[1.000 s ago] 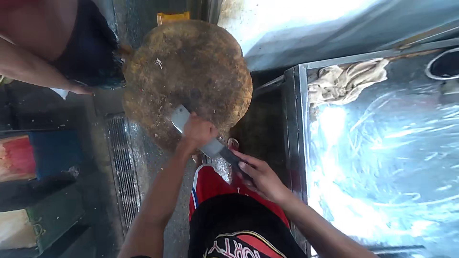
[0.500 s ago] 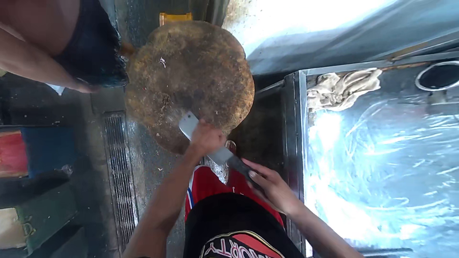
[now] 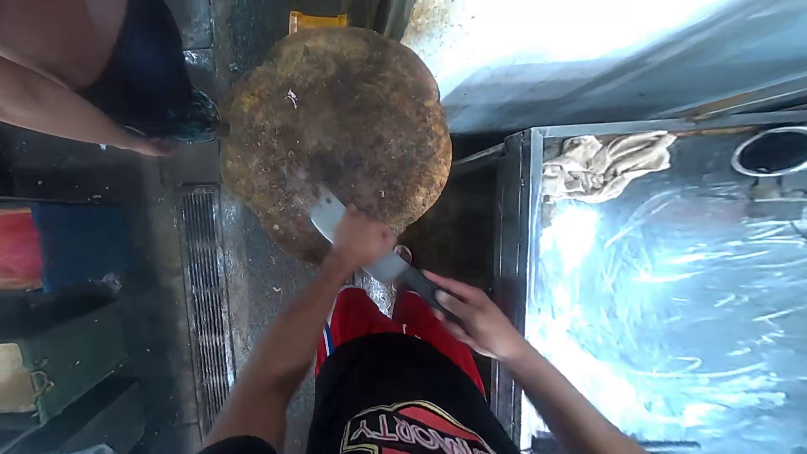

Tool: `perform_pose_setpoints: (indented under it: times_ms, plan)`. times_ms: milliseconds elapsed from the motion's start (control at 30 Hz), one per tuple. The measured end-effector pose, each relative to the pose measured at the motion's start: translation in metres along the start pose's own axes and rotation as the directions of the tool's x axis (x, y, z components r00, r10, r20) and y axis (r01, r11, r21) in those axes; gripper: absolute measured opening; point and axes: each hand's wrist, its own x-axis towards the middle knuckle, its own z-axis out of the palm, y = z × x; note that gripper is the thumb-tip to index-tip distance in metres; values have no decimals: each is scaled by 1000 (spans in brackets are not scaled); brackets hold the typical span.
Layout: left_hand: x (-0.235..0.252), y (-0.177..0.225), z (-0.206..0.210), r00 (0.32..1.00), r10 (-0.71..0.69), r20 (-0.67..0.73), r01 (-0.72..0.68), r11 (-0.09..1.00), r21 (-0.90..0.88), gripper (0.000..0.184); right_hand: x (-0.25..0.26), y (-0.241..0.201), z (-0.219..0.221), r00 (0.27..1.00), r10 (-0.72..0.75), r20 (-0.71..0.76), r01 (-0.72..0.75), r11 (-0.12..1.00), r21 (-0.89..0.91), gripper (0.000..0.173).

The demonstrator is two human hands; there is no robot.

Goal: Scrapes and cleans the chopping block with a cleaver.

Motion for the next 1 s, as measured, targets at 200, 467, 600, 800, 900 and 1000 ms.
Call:
perform_pose_setpoints:
  times_ms: [200, 467, 600, 800, 900, 1000]
  plan:
    - [-20, 45, 13, 995, -24, 98, 41, 985, -168, 43, -28, -9, -32, 992, 115, 45, -113, 993, -29, 50]
    - [-2, 11, 15, 995, -56, -77, 60, 996, 59, 41, 5, -4, -22, 996, 54, 70, -54, 999, 1, 48]
    - [-20, 72, 44, 996, -49, 72, 57, 992, -113, 47, -45, 16, -59, 988, 149, 47, -151, 988, 29, 52]
    - [12, -69, -37, 1000, 15, -7, -14, 998, 67, 42, 55, -41, 56, 1000, -14, 20, 14, 1000, 16, 45]
    - [11, -53, -35, 997, -9, -82, 17, 995, 95, 40, 45, -31, 36, 1000, -13, 26, 13, 1000, 9, 46]
    - [-16, 23, 28, 1000, -28, -12, 27, 999, -29, 41, -17, 6, -22, 997, 68, 30, -66, 996, -55, 50]
